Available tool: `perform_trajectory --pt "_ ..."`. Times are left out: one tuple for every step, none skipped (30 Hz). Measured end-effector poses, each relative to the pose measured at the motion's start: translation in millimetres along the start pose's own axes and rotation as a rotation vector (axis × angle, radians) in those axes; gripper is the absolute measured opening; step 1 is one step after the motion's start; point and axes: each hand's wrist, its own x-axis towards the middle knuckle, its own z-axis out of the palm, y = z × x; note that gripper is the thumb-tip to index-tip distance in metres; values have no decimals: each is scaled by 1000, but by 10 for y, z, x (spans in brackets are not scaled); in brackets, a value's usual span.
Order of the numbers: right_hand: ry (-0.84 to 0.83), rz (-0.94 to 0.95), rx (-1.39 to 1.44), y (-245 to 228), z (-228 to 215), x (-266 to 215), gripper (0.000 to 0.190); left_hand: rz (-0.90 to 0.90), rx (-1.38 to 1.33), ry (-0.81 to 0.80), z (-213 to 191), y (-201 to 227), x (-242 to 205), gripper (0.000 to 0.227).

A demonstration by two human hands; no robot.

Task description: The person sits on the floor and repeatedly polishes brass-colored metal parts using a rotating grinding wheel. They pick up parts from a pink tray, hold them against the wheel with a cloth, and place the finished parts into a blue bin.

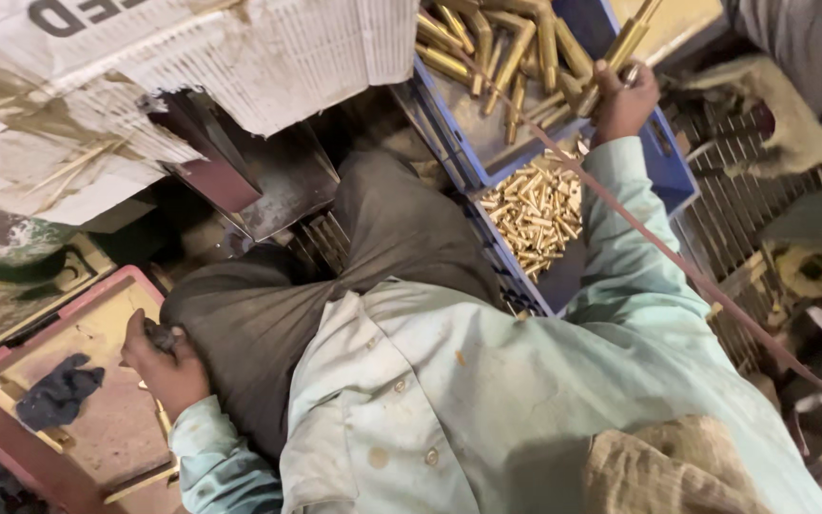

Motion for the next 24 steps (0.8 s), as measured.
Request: perform_trajectory --pt "-29 69 64 -330 -29 -97 19 -20 14 -3 0 91 37 56" --pt "-59 138 129 -669 -54 -217 18 -26 -111 0 -13 205 70 55" --pt "-119 163 105 -1004 -79 -328 15 -35 -239 9 -16 343 87 53" --pt "-179 187 81 -1307 -108 -452 12 -44 -367 17 -28 499 99 52" --pt "-248 217 56 -1548 -109 -603 10 -81 -522 -42 -49 662 97 53" --pt "-335 248 66 -1730 -82 -744 9 -119 -677 -102 -28 839 131 53" --pt "-422 272 83 -1858 -23 -853 8 -150 -833 -156 7 1023 179 54" --pt "-510 296 99 -1950 4 -960 8 -157 -857 -258 22 1206 184 54" --pt "-618 250 15 -2011 6 -1076 16 -160 -880 -360 37 1379 190 54" --pt "-724 201 -69 -2040 31 -1176 26 -161 -919 -464 58 1535 197 52" --pt "-850 43 -150 -2033 139 -1289 22 -163 -956 -569 89 1672 194 51" --pt "-970 -119 -232 -2036 252 -1396 31 -155 -991 -656 131 1789 185 50" --pt "-1007 -81 -196 -2071 325 -1532 36 -149 -1022 -741 162 1875 166 49" --pt "-1044 -43 -160 -2130 411 -1685 41 -145 -1035 -795 202 1941 154 49" --pt "-1105 -172 -209 -2210 497 -1779 40 -142 -1047 -846 245 1987 131 48" --pt "-1161 -304 -258 -2306 589 -1857 38 -140 -1058 -898 287 2019 116 47" --pt "-1219 -352 -208 -2411 699 -1931 38 -130 -1070 -918 330 2046 115 47" --pt "-1275 -400 -156 -2518 807 -1999 38 -121 -1081 -938 376 2069 118 48" --pt "-1334 -456 -101 -2619 905 -2065 37 -108 -1093 -950 399 2082 95 48" --pt "-1369 -487 -78 -2710 999 -2165 37 26 -1069 -870 401 2081 55 47" --pt "-1411 -518 -55 -2788 1097 -2277 36 153 -1041 -784 400 2066 12 45" --pt "-1452 -549 -30 -2845 1177 -2348 36 277 -1006 -699 386 2030 -2 44" --pt "-1425 -525 5 -2882 1230 -2392 32 141 -1035 -647 360 1988 -31 40" --pt "-1398 -501 39 -2902 1286 -2444 29 5 -1062 -594 340 1948 -59 36"
